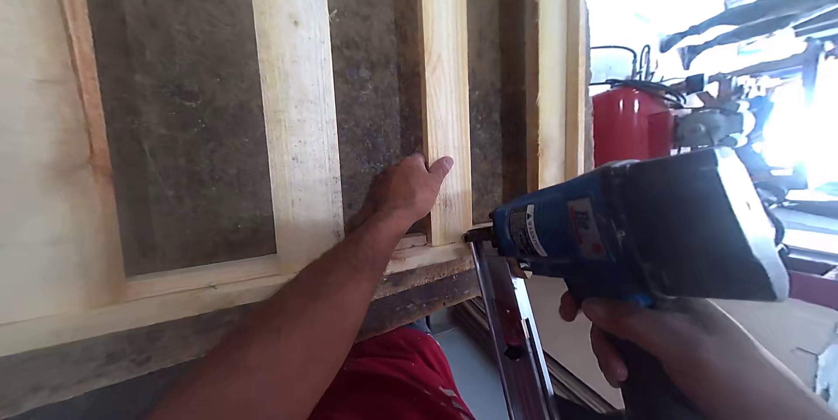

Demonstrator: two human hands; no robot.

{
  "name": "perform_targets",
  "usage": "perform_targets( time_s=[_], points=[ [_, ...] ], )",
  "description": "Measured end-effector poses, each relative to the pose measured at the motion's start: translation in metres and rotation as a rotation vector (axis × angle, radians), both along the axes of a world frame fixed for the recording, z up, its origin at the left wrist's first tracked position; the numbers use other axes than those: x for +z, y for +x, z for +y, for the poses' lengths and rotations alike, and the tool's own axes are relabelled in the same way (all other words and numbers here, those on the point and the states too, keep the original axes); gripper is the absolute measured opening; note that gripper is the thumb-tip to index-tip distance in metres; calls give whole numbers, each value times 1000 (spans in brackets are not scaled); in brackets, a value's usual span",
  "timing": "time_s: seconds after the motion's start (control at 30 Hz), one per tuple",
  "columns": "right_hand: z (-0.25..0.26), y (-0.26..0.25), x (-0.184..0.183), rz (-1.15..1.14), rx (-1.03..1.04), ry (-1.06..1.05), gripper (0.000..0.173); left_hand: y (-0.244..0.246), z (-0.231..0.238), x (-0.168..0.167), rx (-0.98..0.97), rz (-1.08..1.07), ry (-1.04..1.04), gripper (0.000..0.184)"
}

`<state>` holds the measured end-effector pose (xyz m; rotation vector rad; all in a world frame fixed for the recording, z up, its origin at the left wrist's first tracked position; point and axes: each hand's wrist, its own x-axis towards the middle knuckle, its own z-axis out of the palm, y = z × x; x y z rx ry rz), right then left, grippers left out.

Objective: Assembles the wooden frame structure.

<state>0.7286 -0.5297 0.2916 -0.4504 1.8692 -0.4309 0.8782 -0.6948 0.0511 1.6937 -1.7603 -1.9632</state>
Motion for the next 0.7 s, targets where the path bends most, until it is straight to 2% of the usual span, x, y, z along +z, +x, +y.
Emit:
perform_targets(
  time_s=[0.17, 0.33, 0.43, 0.5, 0.6, 0.67, 0.7],
  points=[
    [-2, 15, 0, -55, -34, -23, 24, 2, -5, 3, -26, -14, 12, 63],
    [-2, 15, -1, -46, 3, 3, 17, 3, -4, 1, 0, 10, 38, 62],
    [-3, 15, 4, -98, 53, -40, 21, 9, -8, 12, -2, 18, 64, 59],
    [-1, 20, 1, -116, 51, -53, 23, 30, -11, 28, -11, 36, 31, 57],
    [-2, 21, -4, -95, 75, -26, 16, 88, -20, 62, 181, 102, -328, 45],
    [-3, 20, -5, -78, 88, -1, 14, 132, -33, 69, 309, 9, -616, 39],
    [-2, 21, -5, -76, 78, -1, 16, 152, -41, 66, 337, -66, -657, 43]
  ],
)
